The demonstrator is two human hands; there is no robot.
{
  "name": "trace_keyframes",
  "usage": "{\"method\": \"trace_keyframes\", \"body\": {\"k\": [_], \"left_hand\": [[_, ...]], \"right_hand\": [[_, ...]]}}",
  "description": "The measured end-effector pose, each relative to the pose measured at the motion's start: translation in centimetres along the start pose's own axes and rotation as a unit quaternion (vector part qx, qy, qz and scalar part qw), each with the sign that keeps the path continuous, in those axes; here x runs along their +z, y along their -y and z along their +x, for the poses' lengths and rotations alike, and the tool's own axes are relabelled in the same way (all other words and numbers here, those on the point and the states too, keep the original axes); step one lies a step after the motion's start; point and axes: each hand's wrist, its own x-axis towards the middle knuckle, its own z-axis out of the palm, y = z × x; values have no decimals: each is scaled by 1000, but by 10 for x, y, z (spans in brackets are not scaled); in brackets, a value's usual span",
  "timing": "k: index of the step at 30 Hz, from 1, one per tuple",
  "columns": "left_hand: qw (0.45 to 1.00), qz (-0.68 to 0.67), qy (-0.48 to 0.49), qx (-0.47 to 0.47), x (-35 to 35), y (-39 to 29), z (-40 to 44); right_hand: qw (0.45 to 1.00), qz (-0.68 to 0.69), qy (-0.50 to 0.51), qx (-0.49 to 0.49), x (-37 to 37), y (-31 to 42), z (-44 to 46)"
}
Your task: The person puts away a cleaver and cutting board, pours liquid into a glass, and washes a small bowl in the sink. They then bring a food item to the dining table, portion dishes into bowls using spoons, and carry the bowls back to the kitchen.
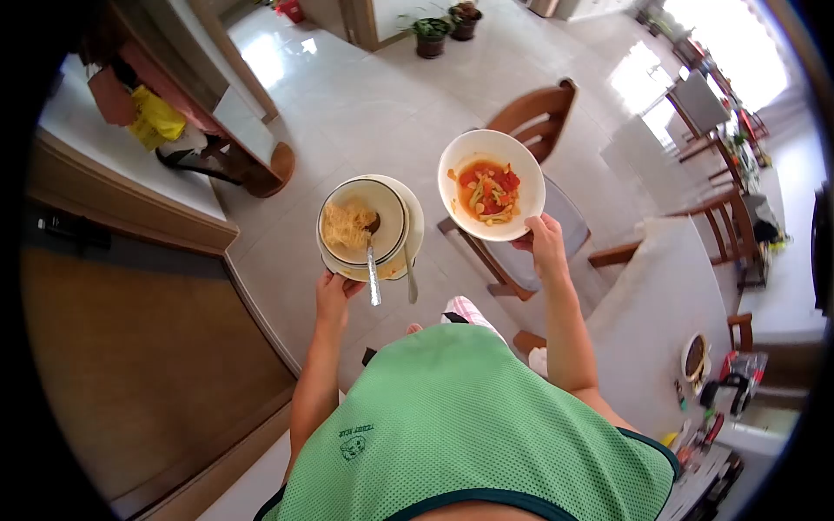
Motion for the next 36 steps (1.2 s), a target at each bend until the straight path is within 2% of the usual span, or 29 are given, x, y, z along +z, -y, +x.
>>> {"method": "trace_keyframes", "body": {"k": [18,20,25,32,36], "left_hand": [[986,-94,-123,57,-54,-191,359],[986,-96,-118,64,-61,-201,403],[985,-113,-99,86,-56,-273,511],[990,-99,-58,77,-60,-359,667],[984,-117,-102,86,-51,-409,734]], "right_hand": [[988,-74,133,8,302,119,376],[988,-86,129,-5,329,122,409],[988,-87,124,-22,398,159,511],[995,-66,74,1,477,209,637],[994,-71,81,-12,519,235,708]]}}
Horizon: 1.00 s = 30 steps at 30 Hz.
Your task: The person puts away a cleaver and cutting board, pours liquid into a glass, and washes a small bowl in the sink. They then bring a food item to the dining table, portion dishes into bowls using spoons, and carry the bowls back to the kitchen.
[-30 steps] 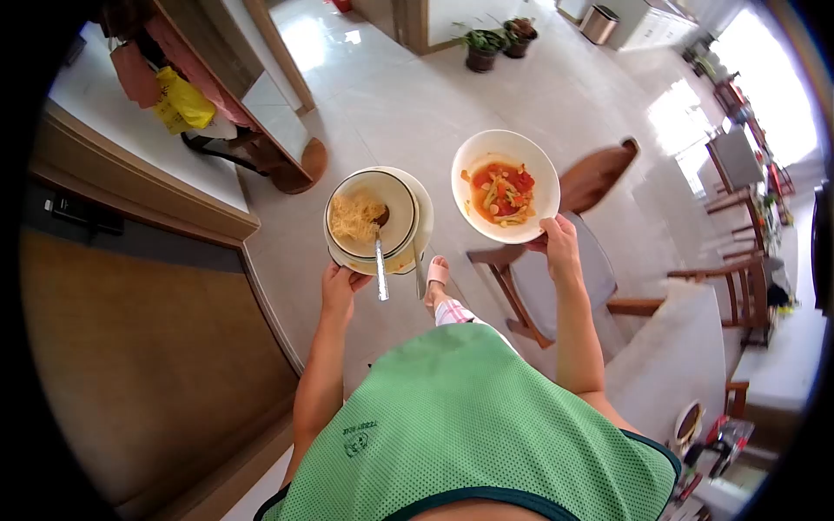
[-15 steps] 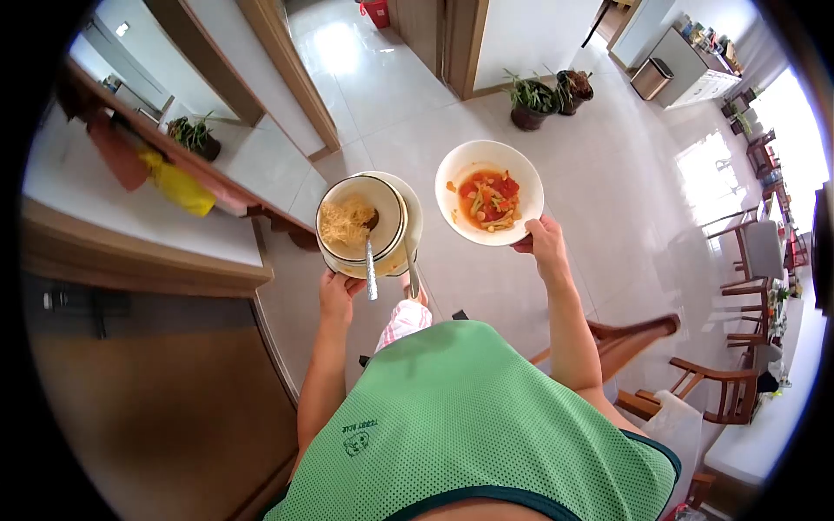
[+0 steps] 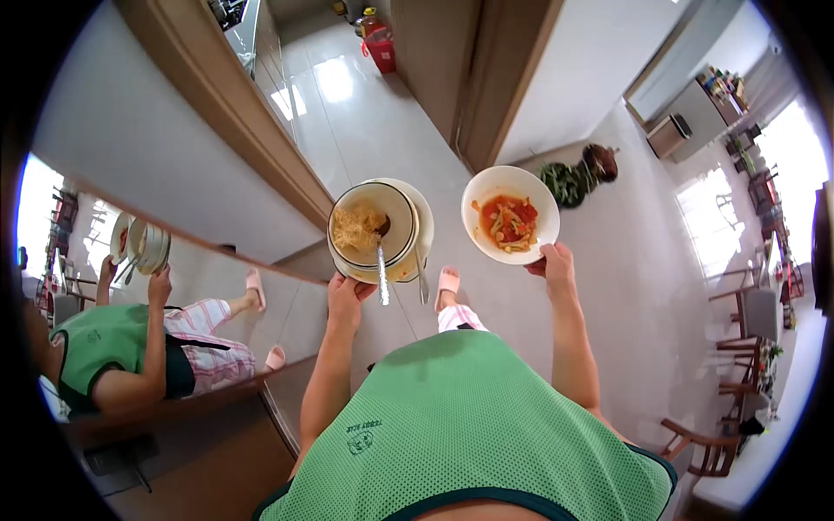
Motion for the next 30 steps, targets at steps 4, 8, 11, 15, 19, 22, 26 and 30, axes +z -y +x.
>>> {"method": "trace_keyframes", "body": {"k": [4,8,11,15,19,22,26,30], "left_hand": [[998,-23,36,44,18,-39,114],[999,-34,-33,26,45,-84,206],[997,-48,-61,25,65,-118,281],[996,-40,-70,45,66,-153,378],[997,-2,-53,58,61,-205,495],[997,6,-71,30,71,-249,570],[997,-3,-63,37,75,-300,675],[995,-19,-78,54,79,-354,797]], "right_hand": [[999,-15,38,0,53,38,112],[996,-27,87,-13,129,82,232],[992,-51,113,-7,182,126,313],[988,-46,146,-6,253,151,409],[988,-47,142,-25,337,194,492],[987,-42,148,-33,387,222,560],[990,-20,137,-34,447,249,646],[990,-42,133,-36,522,284,750]]}}
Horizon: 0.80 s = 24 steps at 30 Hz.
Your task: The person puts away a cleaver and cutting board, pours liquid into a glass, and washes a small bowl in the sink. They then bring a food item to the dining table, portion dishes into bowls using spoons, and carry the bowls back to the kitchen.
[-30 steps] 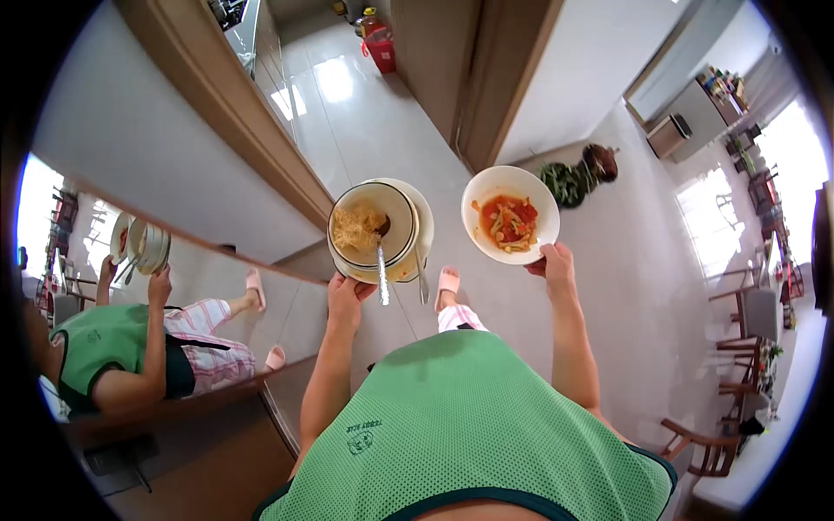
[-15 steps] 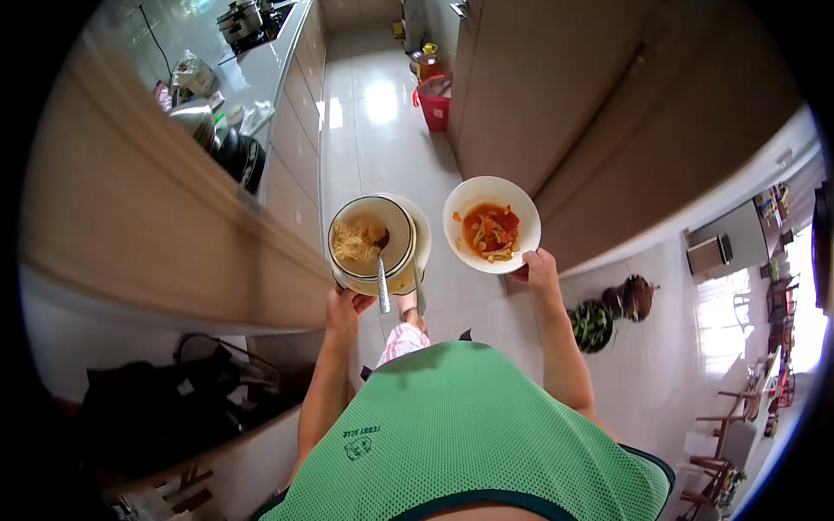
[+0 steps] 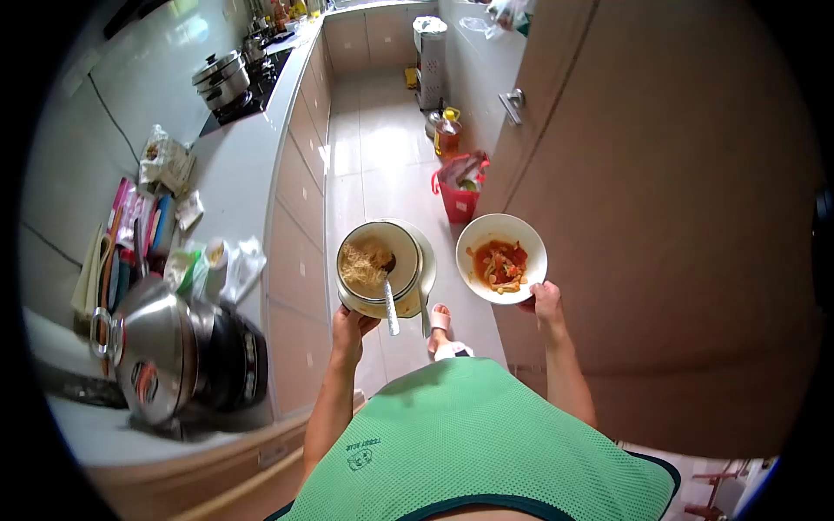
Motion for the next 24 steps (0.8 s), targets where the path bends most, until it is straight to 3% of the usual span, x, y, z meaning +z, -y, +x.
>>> {"method": "trace_keyframes", "body": {"k": [9,15,17,18,21,22,24], "left_hand": [[995,-77,-44,44,58,-145,255],[994,-74,-59,49,51,-211,434],[996,-59,-49,45,49,-229,495],[997,-43,-38,52,49,-245,529],[996,-40,-68,37,72,-292,617],[997,-38,-65,35,76,-304,648],[999,-13,-28,31,80,-322,705]], "right_hand": [[996,3,87,-5,149,138,294],[997,7,71,1,254,183,471],[994,-9,83,-74,275,181,534],[994,35,96,-31,296,205,551],[997,22,63,-33,329,208,641],[998,38,42,1,350,247,639],[998,49,37,-8,363,255,690]]}}
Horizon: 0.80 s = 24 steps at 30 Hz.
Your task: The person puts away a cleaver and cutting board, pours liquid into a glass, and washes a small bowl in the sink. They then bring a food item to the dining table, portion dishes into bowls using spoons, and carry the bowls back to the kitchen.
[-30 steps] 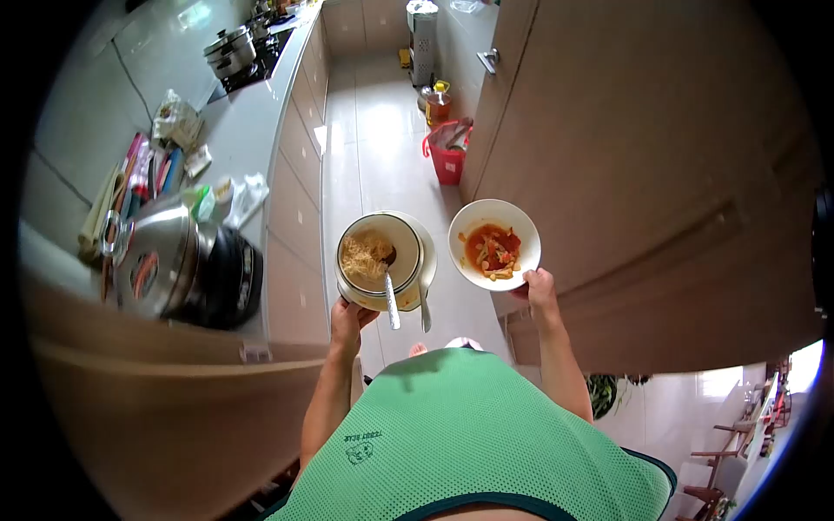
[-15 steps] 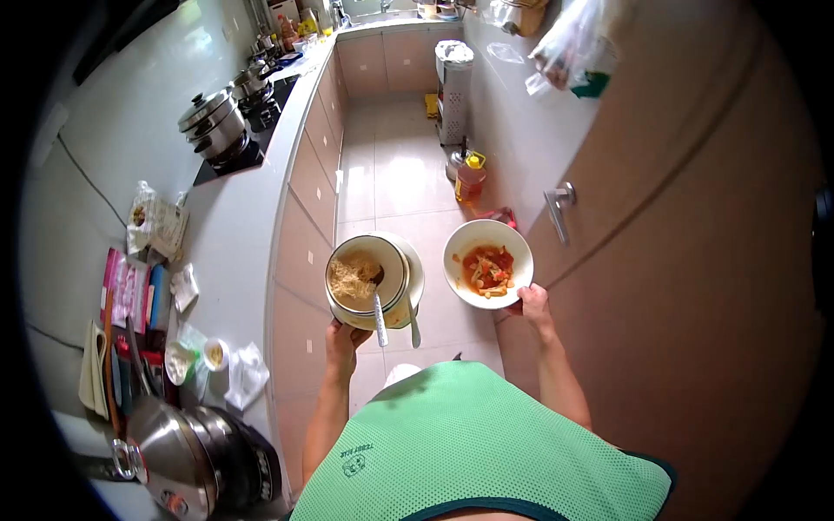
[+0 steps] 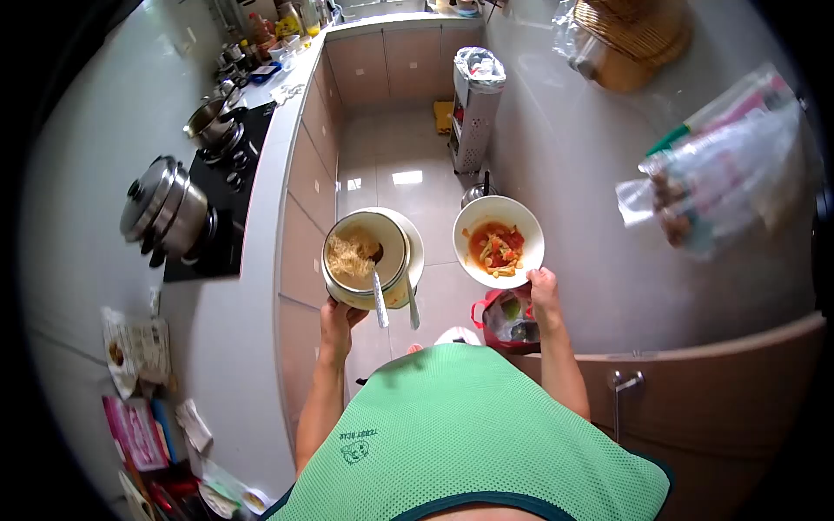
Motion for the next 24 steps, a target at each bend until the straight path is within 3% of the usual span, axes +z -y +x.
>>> {"method": "trace_keyframes", "body": {"k": [8,10,13,17,19,24], "left_hand": [[1000,-2,3,22,45,-27,177],[999,-13,-1,30,53,-49,255],[999,-33,-2,31,76,-97,360],[998,-44,-19,30,91,-138,462],[994,-71,-76,34,113,-167,511],[999,-35,-6,40,98,-207,667]], "right_hand": [[999,-19,-27,-9,32,23,163],[998,-29,-13,-46,66,36,249],[998,-50,8,-25,127,94,351],[999,-29,42,-20,201,159,441],[998,-43,44,-19,224,166,496],[996,-67,51,-33,295,188,619]]}}
